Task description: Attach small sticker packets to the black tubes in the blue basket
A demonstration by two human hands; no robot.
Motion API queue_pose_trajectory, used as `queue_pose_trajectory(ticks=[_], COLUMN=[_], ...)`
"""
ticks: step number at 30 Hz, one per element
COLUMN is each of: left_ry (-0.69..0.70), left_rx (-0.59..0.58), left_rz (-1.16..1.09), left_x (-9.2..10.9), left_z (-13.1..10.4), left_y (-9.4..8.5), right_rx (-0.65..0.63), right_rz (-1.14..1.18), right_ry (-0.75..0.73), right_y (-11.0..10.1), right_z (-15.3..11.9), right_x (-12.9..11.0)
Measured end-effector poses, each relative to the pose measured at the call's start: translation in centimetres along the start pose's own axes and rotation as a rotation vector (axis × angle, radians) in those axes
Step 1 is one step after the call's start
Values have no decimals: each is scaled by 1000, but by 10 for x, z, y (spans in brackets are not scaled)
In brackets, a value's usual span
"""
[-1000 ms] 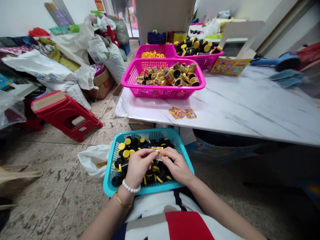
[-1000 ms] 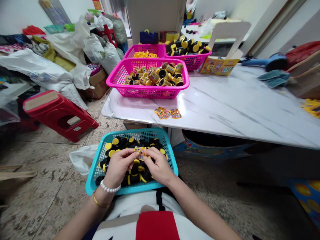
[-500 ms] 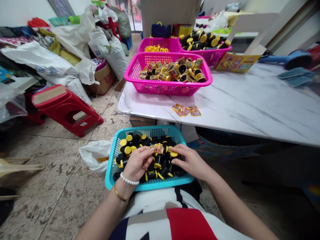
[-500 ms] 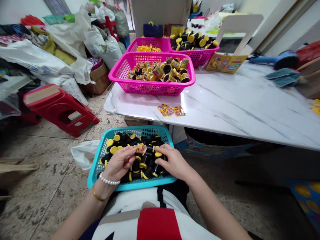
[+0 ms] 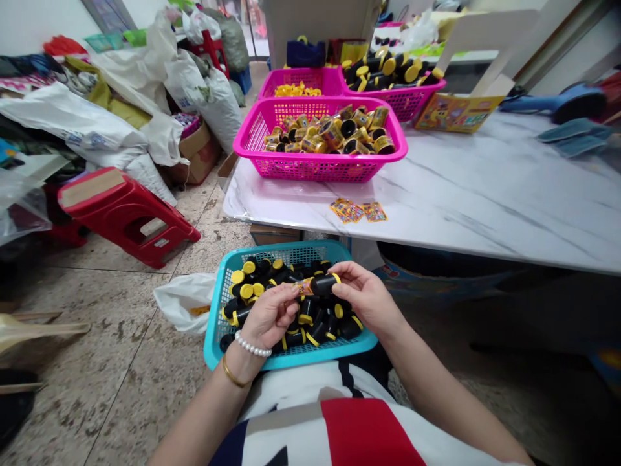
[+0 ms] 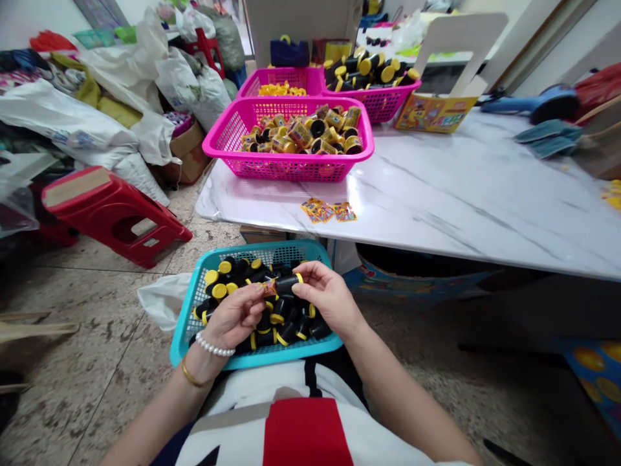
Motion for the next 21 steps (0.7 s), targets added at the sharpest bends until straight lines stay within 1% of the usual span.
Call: queue_pose_trajectory(ticks=[4,9,13,15,17,19,21], left_ry=[-13,6,37,65,97,129,160], left_rx=[-12,-23,-13,-1,-4,-11,-2], left_rz=[-38,-31,17,47,76,105,118], left_x=[-1,-2,-3,-3,-2,-1,0], left_z=[1,1,0,0,-1,-2,-2], left_y=[0,1,1,0,-1,-3,-5], right_rx=[59,34,146,165,140,82,-9], right_rz=[-110,-198,-273,-281,-258,-259,-263], right_ry=[-11,-58,-143,-212,-284,-336,-319], right_y=[1,12,15,16,18,20,21], right_z=[-1,-9,-11,-11,-10,-9,-7], right_x=[-1,-3,5,9,10,9,10])
Point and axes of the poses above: each hand's wrist, its own z-axis towards the middle knuckle, its own y-axis out of the palm, x = y × z, the point moved 5 cm from there along z, towards the middle knuckle, and after that the axes turned 2 degrees about z, right-handed, at the moved point
